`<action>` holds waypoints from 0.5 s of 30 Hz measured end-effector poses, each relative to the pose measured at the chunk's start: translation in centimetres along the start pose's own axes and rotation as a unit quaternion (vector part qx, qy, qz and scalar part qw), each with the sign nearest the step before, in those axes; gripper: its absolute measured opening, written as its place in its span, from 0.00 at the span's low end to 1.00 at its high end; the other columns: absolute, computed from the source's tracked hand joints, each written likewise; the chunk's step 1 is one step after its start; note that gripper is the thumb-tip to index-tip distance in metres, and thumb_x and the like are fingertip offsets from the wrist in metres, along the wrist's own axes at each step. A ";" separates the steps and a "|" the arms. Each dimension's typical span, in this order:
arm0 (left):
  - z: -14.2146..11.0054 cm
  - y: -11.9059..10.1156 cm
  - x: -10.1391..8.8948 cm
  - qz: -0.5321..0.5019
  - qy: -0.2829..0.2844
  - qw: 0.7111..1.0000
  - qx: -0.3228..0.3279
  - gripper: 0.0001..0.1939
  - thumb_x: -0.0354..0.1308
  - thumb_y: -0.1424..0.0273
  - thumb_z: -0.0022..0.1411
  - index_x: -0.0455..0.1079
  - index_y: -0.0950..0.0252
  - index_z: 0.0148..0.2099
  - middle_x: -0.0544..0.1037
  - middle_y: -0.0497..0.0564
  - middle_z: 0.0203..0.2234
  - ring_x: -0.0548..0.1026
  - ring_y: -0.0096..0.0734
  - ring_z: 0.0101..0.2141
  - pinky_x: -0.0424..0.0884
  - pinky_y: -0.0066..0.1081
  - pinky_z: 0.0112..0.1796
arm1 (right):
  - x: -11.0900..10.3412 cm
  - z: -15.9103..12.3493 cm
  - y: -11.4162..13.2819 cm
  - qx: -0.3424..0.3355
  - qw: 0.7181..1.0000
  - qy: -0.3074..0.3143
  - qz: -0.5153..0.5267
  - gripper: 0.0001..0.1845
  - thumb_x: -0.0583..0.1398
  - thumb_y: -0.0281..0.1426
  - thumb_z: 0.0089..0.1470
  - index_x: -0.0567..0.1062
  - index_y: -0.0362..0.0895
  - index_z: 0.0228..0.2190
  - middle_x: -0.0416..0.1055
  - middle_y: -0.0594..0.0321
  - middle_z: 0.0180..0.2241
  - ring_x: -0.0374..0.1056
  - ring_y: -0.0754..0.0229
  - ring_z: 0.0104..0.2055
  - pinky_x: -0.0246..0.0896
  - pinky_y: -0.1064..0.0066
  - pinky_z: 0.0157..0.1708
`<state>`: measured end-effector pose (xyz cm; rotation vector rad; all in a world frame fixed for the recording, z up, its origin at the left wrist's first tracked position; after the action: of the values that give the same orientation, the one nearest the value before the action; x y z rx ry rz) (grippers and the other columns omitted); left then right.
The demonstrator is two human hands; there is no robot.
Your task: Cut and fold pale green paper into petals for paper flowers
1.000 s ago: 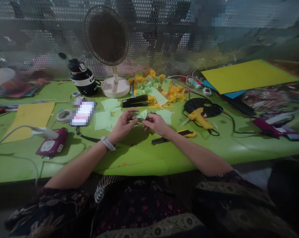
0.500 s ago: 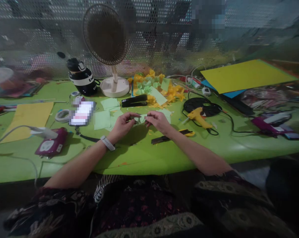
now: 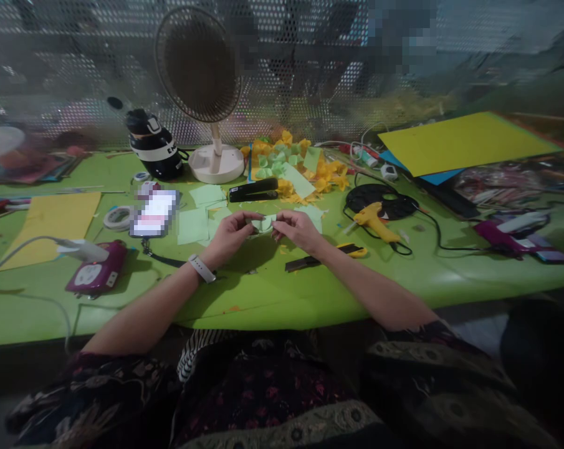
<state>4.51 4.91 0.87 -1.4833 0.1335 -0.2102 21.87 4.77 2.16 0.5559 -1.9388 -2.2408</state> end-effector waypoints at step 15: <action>0.1 0.8 0.3 -0.076 0.037 0.996 -0.012 0.15 0.68 0.73 0.54 0.74 0.66 0.45 0.80 0.48 0.30 0.77 0.24 0.29 0.74 0.28 0.37 | 0.0 -0.5 0.7 -0.220 0.943 -0.093 -0.231 0.08 0.60 0.28 0.57 0.71 0.47 0.40 0.72 0.53 0.46 0.71 0.52 0.49 0.73 0.56 0.47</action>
<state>4.88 5.00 0.09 -1.5114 0.0832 -0.3869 21.90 4.21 2.77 0.8219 -1.3906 -2.9963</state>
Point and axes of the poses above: each hand's wrist, its own z-axis towards the middle knuckle, its own x-axis out of the palm, y = z × x, the point moved 5 cm from there along z, towards the middle knuckle
